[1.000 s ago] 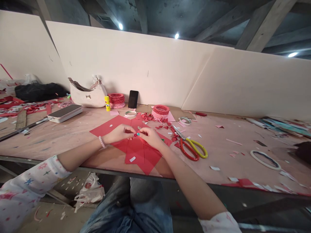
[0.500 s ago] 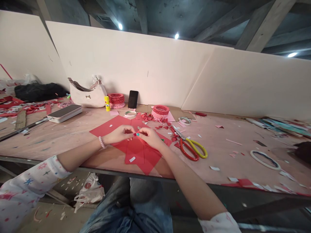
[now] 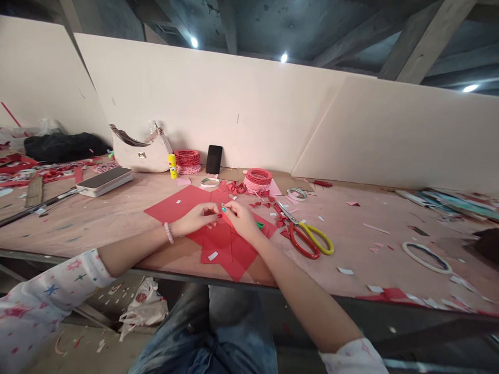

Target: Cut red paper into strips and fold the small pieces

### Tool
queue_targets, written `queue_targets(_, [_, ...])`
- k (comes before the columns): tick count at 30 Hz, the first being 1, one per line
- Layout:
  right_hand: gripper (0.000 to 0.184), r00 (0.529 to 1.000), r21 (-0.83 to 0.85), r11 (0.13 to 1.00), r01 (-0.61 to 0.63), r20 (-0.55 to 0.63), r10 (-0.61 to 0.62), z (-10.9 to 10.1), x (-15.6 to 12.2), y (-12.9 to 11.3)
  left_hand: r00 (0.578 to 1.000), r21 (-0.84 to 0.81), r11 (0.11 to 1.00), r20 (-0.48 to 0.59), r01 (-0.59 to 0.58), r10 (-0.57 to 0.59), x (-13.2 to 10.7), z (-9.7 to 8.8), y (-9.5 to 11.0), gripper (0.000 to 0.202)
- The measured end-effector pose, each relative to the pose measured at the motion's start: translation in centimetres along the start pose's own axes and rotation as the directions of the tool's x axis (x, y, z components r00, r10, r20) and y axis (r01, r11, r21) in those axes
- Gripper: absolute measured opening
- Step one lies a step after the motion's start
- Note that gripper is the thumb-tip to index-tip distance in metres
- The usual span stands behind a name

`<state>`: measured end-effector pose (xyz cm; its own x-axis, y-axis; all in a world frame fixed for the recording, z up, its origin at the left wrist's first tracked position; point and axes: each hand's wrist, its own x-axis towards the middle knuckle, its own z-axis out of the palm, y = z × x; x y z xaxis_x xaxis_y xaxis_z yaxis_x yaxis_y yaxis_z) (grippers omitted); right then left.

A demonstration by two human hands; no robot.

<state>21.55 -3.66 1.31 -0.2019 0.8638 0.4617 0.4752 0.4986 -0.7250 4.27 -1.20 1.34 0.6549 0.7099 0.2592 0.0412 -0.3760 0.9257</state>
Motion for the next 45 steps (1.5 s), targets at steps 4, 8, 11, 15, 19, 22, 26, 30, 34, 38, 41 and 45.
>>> queue_targets(4, [0.016,1.0,0.065,0.998,-0.008,0.02,0.007,-0.1,0.0,-0.1,0.999,-0.039,0.999,-0.045,0.006,-0.008,0.1,-0.1,-0.4,0.011])
queue_targets(8, [0.014,0.999,0.099,0.995,-0.033,0.044,0.028,-0.5,-0.1,-0.7,0.992,-0.041,0.999,-0.119,0.024,-0.029,0.0,0.0,-0.1,0.014])
queue_targets(11, [0.014,0.996,0.153,0.985,-0.076,0.053,0.069,-0.7,-0.2,-1.0,0.988,-0.051,0.998,-0.149,0.04,-0.047,0.0,0.0,0.3,0.017])
queue_targets(15, [0.019,0.983,0.233,0.96,-0.155,0.128,0.128,-0.9,-0.3,-0.9,0.983,-0.085,0.995,-0.171,0.054,-0.068,0.0,-0.1,0.3,0.02])
queue_targets(19, [0.019,0.985,0.199,0.968,-0.152,0.107,0.133,-0.8,-0.1,-0.6,0.983,-0.083,0.995,-0.168,0.063,-0.076,0.0,-0.1,0.0,0.021])
queue_targets(22, [0.02,0.988,0.178,0.974,-0.141,0.091,0.127,-0.7,0.0,-0.5,0.979,-0.087,0.993,-0.179,0.077,-0.092,0.1,0.0,-0.2,0.022])
queue_targets(26, [0.02,0.984,0.196,0.966,-0.169,0.085,0.155,-0.8,0.0,-0.7,0.968,-0.135,0.985,-0.212,0.108,-0.136,0.1,0.0,-0.2,0.023])
queue_targets(30, [0.024,0.973,0.212,0.951,-0.226,0.088,0.212,-0.9,0.0,-0.7,0.957,-0.142,0.983,-0.25,0.114,-0.147,0.0,0.0,-0.1,0.024])
queue_targets(34, [0.02,0.971,0.211,0.948,-0.24,0.053,0.234,-0.9,0.1,-0.3,0.947,-0.166,0.977,-0.27,0.13,-0.172,0.1,0.0,-0.2,0.025])
queue_targets(38, [0.019,0.969,0.248,0.937,-0.247,0.043,0.244,-0.7,0.2,0.1,0.933,-0.218,0.962,-0.279,0.167,-0.225,0.3,0.0,-0.3,0.024])
queue_targets(41, [0.02,0.969,0.261,0.933,-0.247,0.049,0.242,-0.5,0.1,0.3,0.928,-0.24,0.955,-0.284,0.176,-0.242,0.3,0.0,-0.4,0.023])
queue_targets(45, [0.021,0.97,0.244,0.939,-0.243,0.079,0.231,-0.6,0.0,0.2,0.932,-0.228,0.96,-0.282,0.164,-0.226,0.3,0.0,-0.3,0.022])
